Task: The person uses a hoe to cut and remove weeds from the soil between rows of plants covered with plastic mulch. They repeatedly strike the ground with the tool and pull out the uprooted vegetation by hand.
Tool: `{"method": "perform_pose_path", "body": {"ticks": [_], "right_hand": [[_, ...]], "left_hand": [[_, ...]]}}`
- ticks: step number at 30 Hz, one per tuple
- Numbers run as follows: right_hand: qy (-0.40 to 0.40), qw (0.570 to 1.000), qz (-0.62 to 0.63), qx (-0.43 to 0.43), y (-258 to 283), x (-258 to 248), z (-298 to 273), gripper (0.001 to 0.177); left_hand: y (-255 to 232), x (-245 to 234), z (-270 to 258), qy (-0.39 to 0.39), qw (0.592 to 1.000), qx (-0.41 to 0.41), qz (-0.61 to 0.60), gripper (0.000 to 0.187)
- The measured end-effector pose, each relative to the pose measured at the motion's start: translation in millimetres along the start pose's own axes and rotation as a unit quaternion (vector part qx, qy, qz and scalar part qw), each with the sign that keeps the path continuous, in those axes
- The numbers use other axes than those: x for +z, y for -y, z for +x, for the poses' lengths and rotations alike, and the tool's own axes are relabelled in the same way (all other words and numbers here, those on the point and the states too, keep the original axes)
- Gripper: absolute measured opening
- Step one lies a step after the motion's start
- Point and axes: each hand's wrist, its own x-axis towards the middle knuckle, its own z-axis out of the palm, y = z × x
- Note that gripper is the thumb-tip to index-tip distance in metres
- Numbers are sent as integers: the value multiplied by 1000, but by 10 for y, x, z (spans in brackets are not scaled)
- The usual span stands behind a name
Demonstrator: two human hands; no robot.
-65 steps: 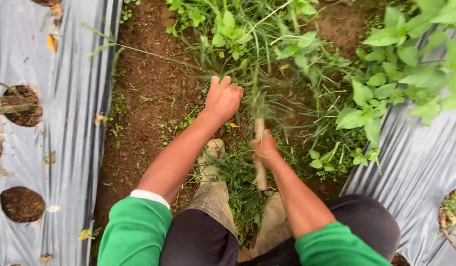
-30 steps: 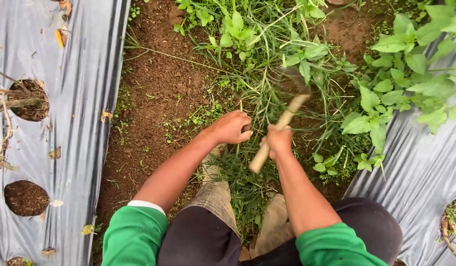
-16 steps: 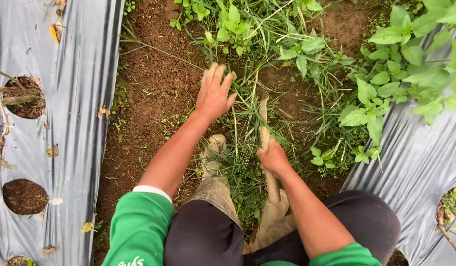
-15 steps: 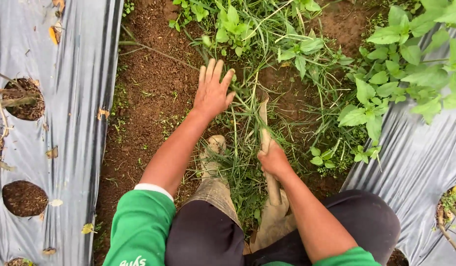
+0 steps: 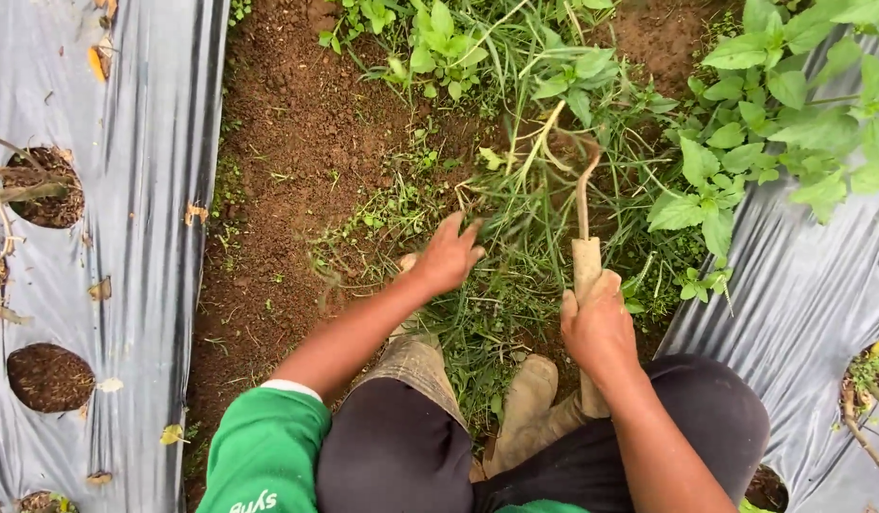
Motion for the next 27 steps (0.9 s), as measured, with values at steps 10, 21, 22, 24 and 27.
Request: {"method": "perform_pose_path", "body": {"ticks": [10, 21, 22, 24, 27], "right_hand": [[-30, 998, 3, -63, -57, 79, -235, 50], [-62, 992, -30, -109, -296, 172, -305, 58], [-70, 992, -28, -106, -359, 210, -300, 60], [-78, 991, -26, -101, -397, 232, -337, 63], [-59, 993, 7, -99, -333, 198, -449, 61]], "left_hand": [[-12, 46, -15, -63, 982, -64, -168, 54], [382, 634, 182, -31, 997, -4, 71, 34], [388, 554, 154, 0, 996, -37, 81, 44], [195, 277, 36, 31, 993, -68, 92, 58], [-328, -216, -194, -17, 994, -86, 71, 77]]}}
